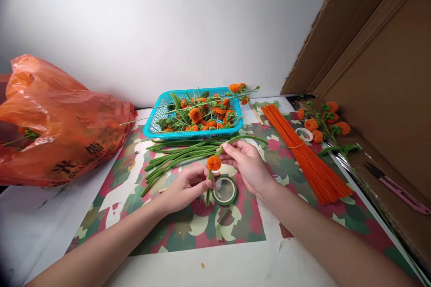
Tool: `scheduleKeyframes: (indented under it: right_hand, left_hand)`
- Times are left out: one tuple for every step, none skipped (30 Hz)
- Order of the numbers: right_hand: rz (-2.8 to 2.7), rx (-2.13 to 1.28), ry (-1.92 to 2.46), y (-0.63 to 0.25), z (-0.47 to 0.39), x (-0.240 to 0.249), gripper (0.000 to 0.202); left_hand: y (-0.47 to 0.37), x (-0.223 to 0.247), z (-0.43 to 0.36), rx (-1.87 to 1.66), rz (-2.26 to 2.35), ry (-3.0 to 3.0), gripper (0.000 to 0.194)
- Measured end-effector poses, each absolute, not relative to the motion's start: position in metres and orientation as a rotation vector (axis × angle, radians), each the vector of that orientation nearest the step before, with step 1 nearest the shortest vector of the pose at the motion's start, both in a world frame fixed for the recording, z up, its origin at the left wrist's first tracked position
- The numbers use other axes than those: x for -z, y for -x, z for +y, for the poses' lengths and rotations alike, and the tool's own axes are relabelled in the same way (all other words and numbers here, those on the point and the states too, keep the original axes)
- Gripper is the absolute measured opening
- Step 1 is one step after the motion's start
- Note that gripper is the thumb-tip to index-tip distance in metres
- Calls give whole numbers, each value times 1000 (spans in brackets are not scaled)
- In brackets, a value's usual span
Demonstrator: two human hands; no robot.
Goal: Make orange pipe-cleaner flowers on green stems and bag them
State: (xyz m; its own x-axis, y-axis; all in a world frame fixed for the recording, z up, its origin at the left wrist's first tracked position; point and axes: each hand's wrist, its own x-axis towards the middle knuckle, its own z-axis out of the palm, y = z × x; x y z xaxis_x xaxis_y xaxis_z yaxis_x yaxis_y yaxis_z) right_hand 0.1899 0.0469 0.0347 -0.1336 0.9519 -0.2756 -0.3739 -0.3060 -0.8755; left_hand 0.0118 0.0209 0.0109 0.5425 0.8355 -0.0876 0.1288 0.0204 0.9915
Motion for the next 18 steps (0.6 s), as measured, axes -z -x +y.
scheduleKeyframes:
  right_hand:
    - [-793,-1640,1067,-190,47,-35,29]
    - [-792,-1638,1065,-190,46,-35,28]
    - [-791,-1641,1064,-190,46,-34,28]
    - [-790,-1648,1065,-189,46,-32,27]
    - [-788,-1657,1066,-189,45,-31,26]
    - [-789,-1668,1066,-189,45,-30,25]
    - [-794,-1680,1064,-190,44,-30,24]
    - [-806,-1694,1057,-190,44,-30,23]
    - [-822,-1711,1041,-191,43,-32,21]
    - [-849,-1728,1019,-192,42,-36,19]
    - [-894,-1740,992,-194,42,-40,17]
    - [-958,-1742,958,-196,41,-45,14]
    - [-1047,-1729,926,-198,41,-51,11]
    - [-1161,-1690,883,-201,41,-56,8]
    - [-1262,-1642,842,-204,41,-61,5]
    - [-1345,-1594,812,-206,41,-66,4]
    - [-1416,-1545,792,-209,40,-70,4]
    - [-1474,-1502,787,-212,40,-73,6]
  left_hand:
    - [-12,-11,21,-706,877,-1440,21]
    - [-13,-11,22,-730,872,-1411,19]
    - [-13,-11,22,-748,861,-1385,18]
    - [-13,-10,22,-759,848,-1361,18]
    - [-14,-10,22,-769,839,-1336,17]
    - [-14,-9,22,-781,836,-1313,18]
    - [-14,-9,22,-797,841,-1295,18]
    - [-14,-8,21,-814,853,-1283,18]
    - [-14,-8,21,-836,867,-1283,18]
    - [-14,-9,21,-866,883,-1300,18]
    - [-13,-10,21,-908,905,-1340,18]
    - [-11,-13,21,-961,934,-1406,17]
    - [-9,-16,21,-1025,967,-1491,16]
    - [-7,-20,21,-1092,1003,-1592,15]
    - [-4,-24,21,-1146,1030,-1696,14]
    - [-2,-28,22,-1177,1040,-1785,14]
    - [0,-32,22,-1172,1023,-1853,15]
    - [1,-35,22,-1146,1000,-1892,17]
